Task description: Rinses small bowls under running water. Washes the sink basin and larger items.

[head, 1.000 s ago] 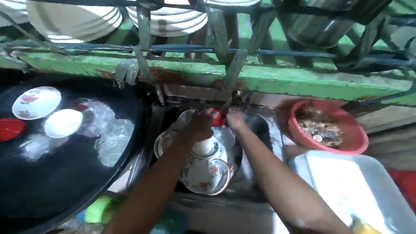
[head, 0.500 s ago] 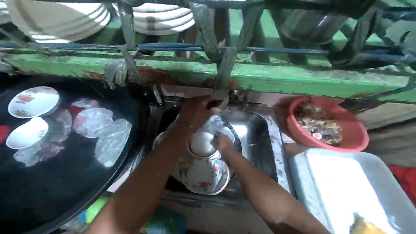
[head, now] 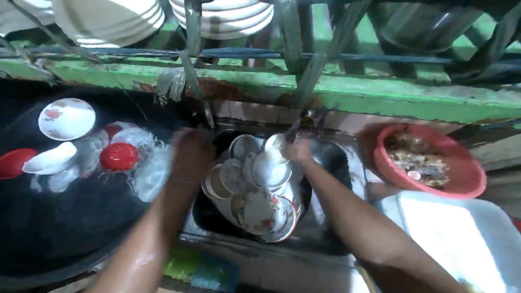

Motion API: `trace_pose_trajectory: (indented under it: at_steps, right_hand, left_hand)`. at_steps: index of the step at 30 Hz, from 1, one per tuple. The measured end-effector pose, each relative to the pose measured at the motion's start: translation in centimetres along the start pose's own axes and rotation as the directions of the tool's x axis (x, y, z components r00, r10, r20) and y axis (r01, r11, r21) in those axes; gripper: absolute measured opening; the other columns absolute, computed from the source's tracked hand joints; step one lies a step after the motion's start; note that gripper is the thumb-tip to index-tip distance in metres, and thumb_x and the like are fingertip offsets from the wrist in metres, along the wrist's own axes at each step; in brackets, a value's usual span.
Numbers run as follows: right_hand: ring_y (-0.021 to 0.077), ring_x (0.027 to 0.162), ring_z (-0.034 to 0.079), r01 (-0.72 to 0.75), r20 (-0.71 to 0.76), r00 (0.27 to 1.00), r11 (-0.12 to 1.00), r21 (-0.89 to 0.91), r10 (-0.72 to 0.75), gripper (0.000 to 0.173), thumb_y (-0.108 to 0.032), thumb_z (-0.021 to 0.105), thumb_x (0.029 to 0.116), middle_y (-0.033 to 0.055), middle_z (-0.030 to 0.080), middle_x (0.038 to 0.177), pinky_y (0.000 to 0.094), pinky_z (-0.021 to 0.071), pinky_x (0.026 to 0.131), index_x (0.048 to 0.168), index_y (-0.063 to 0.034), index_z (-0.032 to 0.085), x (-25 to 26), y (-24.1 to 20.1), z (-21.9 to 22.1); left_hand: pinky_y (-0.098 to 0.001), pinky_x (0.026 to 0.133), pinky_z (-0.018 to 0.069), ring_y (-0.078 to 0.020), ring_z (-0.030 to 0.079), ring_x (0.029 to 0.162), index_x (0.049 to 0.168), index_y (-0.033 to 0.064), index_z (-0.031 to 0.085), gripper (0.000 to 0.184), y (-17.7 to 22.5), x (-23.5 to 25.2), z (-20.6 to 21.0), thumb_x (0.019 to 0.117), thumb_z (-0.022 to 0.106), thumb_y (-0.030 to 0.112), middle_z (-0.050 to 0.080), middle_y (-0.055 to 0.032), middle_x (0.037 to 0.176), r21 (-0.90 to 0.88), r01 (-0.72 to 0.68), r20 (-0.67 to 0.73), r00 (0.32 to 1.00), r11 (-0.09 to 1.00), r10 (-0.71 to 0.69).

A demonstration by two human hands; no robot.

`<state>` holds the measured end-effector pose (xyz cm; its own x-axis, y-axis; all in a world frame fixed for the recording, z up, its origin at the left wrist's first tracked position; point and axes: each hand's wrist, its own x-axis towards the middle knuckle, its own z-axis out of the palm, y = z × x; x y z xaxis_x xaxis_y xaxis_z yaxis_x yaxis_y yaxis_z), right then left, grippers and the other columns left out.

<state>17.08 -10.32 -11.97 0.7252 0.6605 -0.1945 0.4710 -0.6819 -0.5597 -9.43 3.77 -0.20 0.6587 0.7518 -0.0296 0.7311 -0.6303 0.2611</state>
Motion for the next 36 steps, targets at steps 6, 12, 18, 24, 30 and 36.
trace_pose_trajectory:
  at_steps: [6,12,18,24,30,36]
  right_hand:
    - [0.0281,0.109,0.066,-0.138,-0.038,0.98,0.8,0.583,0.196,0.035,-0.021,0.049,0.1088,0.0214,0.067,0.119,0.0464,0.0539,0.096,0.127,0.0052,0.062,-1.3,0.1,-2.4]
    - [0.0271,0.086,0.069,-0.304,0.087,0.924,0.577,0.758,0.373,0.046,-0.037,0.036,0.1122,0.0169,0.07,0.106,0.0464,0.058,0.075,0.135,-0.0029,0.055,-3.2,5.7,0.7]
    - [0.0428,0.123,0.061,-0.252,0.261,0.951,0.901,0.352,0.164,0.078,-0.048,0.071,0.095,0.0272,0.061,0.135,0.0643,0.0482,0.103,0.155,-0.0097,0.039,-4.0,5.3,4.9]
    - [0.0427,0.118,0.064,-0.164,0.077,0.986,0.938,0.306,0.148,0.038,-0.019,0.054,0.1054,0.0264,0.066,0.126,0.0635,0.049,0.102,0.141,-0.0055,0.058,-0.9,6.8,6.9]
    - [0.0375,0.116,0.064,-0.123,0.072,0.992,0.858,0.498,0.101,0.036,-0.016,0.057,0.1051,0.0258,0.066,0.126,0.0585,0.0492,0.102,0.138,-0.0012,0.059,0.2,5.4,4.3]
    - [0.0383,0.111,0.064,-0.102,0.086,0.994,0.914,0.392,0.074,0.033,-0.01,0.057,0.1018,0.0262,0.066,0.12,0.0603,0.0508,0.095,0.132,-0.0006,0.063,-0.5,3.6,-1.0]
  left_hand:
    - [-0.0554,0.118,0.0371,-0.0392,0.046,0.142,0.147,0.0045,0.052,0.067,13.3,5.2,15.7,0.0848,0.076,0.007,0.047,-0.0243,0.153,-0.377,-0.433,0.09,0.863,0.819,0.498]
    - [-0.0549,0.108,0.0474,-0.0358,0.061,0.124,0.136,0.001,0.061,0.053,17.5,8.5,14.7,0.0914,0.076,0.025,0.065,-0.023,0.129,-0.558,-0.038,0.307,0.919,0.829,0.249]
    - [-0.0578,0.108,0.0467,-0.0354,0.063,0.124,0.137,0.0112,0.065,0.041,11.6,5.7,6.7,0.1002,0.068,0.029,0.068,-0.0175,0.131,-0.297,-0.338,0.094,0.92,0.893,0.38]
    - [-0.0735,0.088,0.0478,-0.0565,0.064,0.106,0.105,-0.0078,0.069,0.038,-1.4,2.2,-4.3,0.1031,0.062,0.029,0.067,-0.0358,0.108,0.112,0.0,-0.228,0.973,0.994,0.026]
    - [-0.0477,0.105,0.0514,-0.0304,0.063,0.121,0.136,-0.0008,0.06,0.044,-2.3,0.6,2.0,0.0985,0.068,0.022,0.064,-0.0215,0.131,-0.449,-0.013,-0.301,0.944,0.893,-0.138]
    - [-0.0483,0.095,0.0558,-0.0285,0.064,0.116,0.149,0.0081,0.046,0.055,10.9,2.5,14.9,0.1029,0.063,0.032,0.062,-0.0183,0.135,-0.928,0.367,0.366,0.93,0.058,-0.026]
